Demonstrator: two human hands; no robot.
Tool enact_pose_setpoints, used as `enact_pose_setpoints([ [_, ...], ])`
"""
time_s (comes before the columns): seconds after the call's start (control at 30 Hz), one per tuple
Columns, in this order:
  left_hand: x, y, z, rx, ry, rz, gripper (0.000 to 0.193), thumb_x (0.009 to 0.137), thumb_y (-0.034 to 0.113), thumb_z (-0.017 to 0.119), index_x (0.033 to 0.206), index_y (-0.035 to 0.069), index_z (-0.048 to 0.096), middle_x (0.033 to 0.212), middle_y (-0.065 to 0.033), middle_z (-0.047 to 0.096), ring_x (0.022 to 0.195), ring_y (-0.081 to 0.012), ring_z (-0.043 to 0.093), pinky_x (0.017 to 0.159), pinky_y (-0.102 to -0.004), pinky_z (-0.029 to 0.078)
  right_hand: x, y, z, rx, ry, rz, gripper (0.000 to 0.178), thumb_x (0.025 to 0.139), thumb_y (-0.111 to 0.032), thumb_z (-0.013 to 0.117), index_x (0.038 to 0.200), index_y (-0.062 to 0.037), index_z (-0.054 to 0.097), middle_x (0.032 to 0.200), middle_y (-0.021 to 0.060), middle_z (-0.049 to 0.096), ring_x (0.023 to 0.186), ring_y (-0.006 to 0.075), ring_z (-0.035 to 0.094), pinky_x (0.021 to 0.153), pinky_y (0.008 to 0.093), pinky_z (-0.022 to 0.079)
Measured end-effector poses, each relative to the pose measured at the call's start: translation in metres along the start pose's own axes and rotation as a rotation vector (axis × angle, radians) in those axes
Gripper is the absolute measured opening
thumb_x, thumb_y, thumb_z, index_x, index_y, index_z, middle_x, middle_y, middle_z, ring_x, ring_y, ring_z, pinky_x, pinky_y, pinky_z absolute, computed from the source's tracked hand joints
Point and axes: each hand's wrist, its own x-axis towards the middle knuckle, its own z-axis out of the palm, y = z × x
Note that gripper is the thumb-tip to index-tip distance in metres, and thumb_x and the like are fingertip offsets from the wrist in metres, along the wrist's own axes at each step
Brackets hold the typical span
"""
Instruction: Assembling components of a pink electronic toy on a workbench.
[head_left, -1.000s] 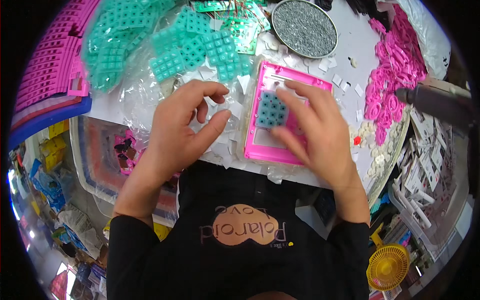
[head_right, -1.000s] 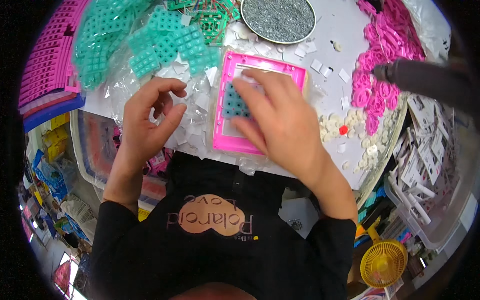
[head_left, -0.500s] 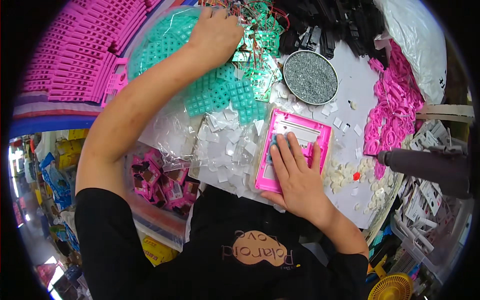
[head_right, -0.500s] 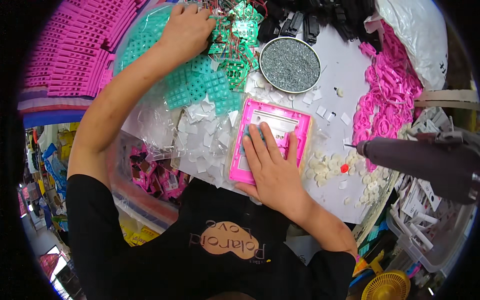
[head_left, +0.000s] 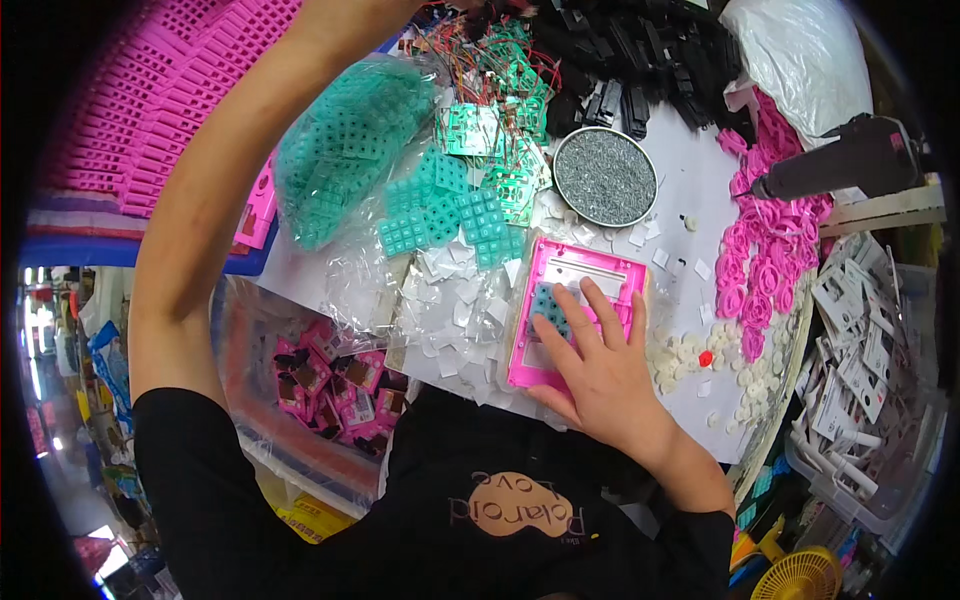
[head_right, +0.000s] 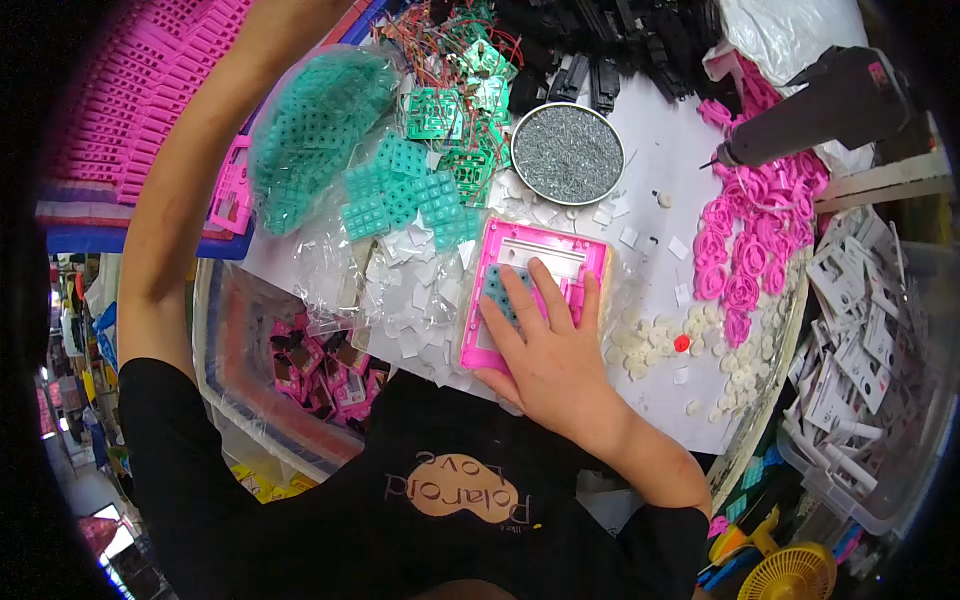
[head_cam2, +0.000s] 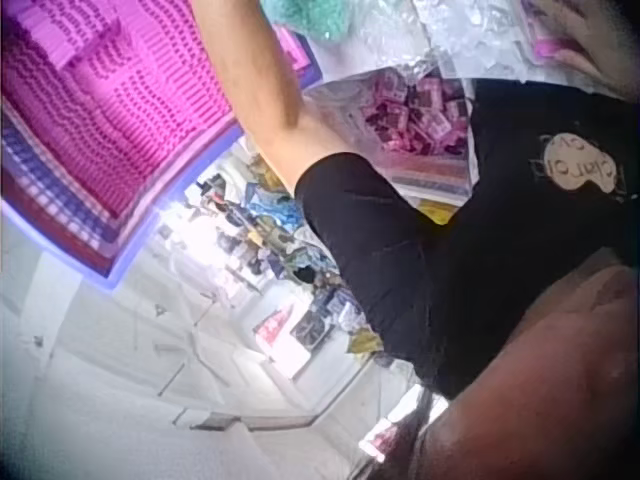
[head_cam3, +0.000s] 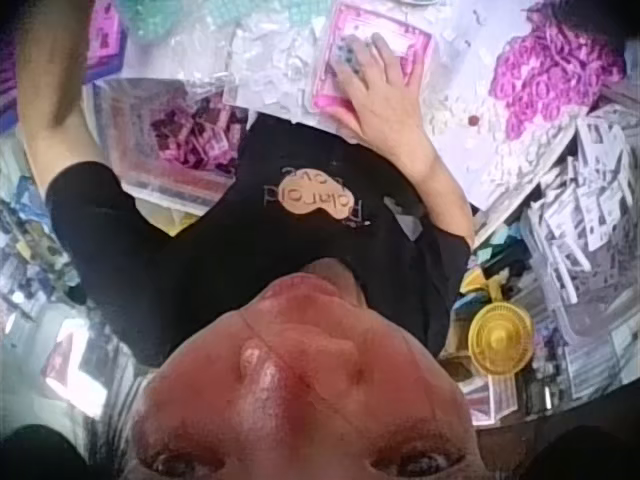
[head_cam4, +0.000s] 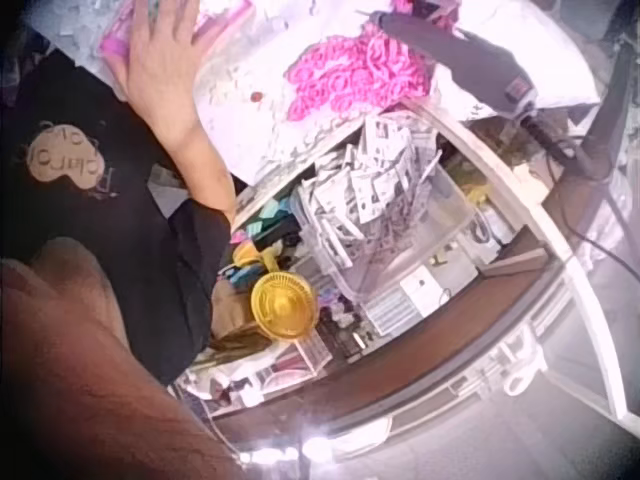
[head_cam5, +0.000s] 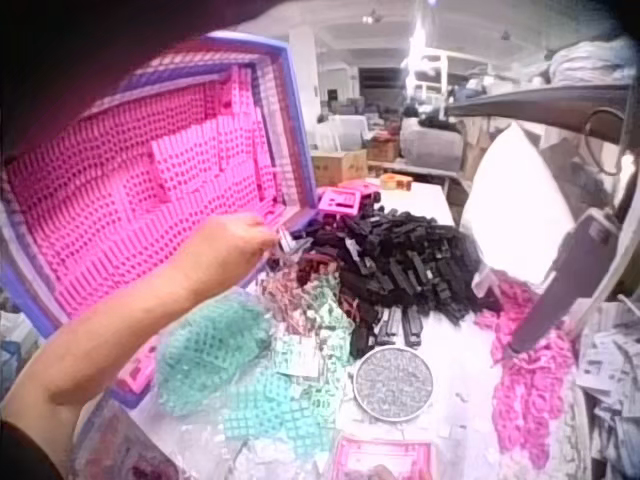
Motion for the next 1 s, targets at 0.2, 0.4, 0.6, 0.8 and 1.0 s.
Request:
enact_pose_setpoints([
  [0.2, 0.006, 0.054, -0.132, -0.737, 0.092, -0.423, 0.013, 0.079, 0.006, 0.068, 0.09, 0.009, 0.075, 0.092, -0.0142, 0.069, 0.087, -0.0307, 0.068, 0.073, -0.0404, 0.055, 0.013, 0.021, -0.02, 0.301, 0.334, -0.115, 0.049, 0.08, -0.029, 0.08, 0.121, -0.0055, 0.067, 0.126, 0.0155, 0.063, 0.116, 0.0369, 0.057, 0.106, 0.0581, 0.039],
  [0.4, -0.088, 0.164, -0.07, -0.609, 0.253, -0.085, 0.035, 0.07, 0.0, 0.082, 0.102, 0.009, 0.076, 0.119, -0.0145, 0.062, 0.109, -0.0313, 0.064, 0.088, -0.0379, 0.055, 0.041, 0.004, -0.039, 1.258, 0.548, 0.007, 0.041, 0.095, -0.017, 0.066, 0.13, 0.0027, 0.058, 0.122, 0.0112, 0.061, 0.094, 0.0173, 0.06, 0.081, 0.0303, 0.051],
  [0.6, -0.084, 0.226, -0.104, -1.372, -0.235, -0.466, 0.048, 0.083, 0.005, 0.079, 0.128, 0.002, 0.061, 0.119, -0.0132, 0.063, 0.104, -0.0269, 0.063, 0.087, -0.0384, 0.052, 0.038, -0.021, 0.023, 2.319, 0.074, 0.054, 0.042, 0.106, -0.029, 0.054, 0.138, -0.0021, 0.054, 0.124, 0.0103, 0.063, 0.099, 0.0183, 0.064, 0.087, 0.032, 0.052],
  [0.8, -0.156, 0.223, -0.112, -1.125, 0.113, -0.096, 0.044, 0.083, 0.004, 0.072, 0.125, 0.004, 0.059, 0.112, -0.0148, 0.061, 0.1, -0.0296, 0.059, 0.087, -0.0413, 0.048, 0.024, -0.04, 0.028, 2.32, 0.051, 0.281, 0.041, 0.103, -0.015, 0.057, 0.141, -0.0021, 0.047, 0.12, 0.0112, 0.065, 0.1, 0.0184, 0.068, 0.082, 0.0354, 0.058],
  [1.0, -0.176, 0.261, -0.097, -1.203, 0.462, -1.054, 0.062, 0.081, 0.004, 0.072, 0.137, -0.003, 0.046, 0.132, -0.0132, 0.051, 0.119, -0.0234, 0.058, 0.102, -0.0393, 0.047, 0.027, -0.045, 0.039, 2.097, 0.163, 0.127, 0.034, 0.098, -0.005, 0.059, 0.131, 0.0001, 0.054, 0.116, 0.0124, 0.068, 0.095, 0.0185, 0.069, 0.079, 0.035, 0.058],
])
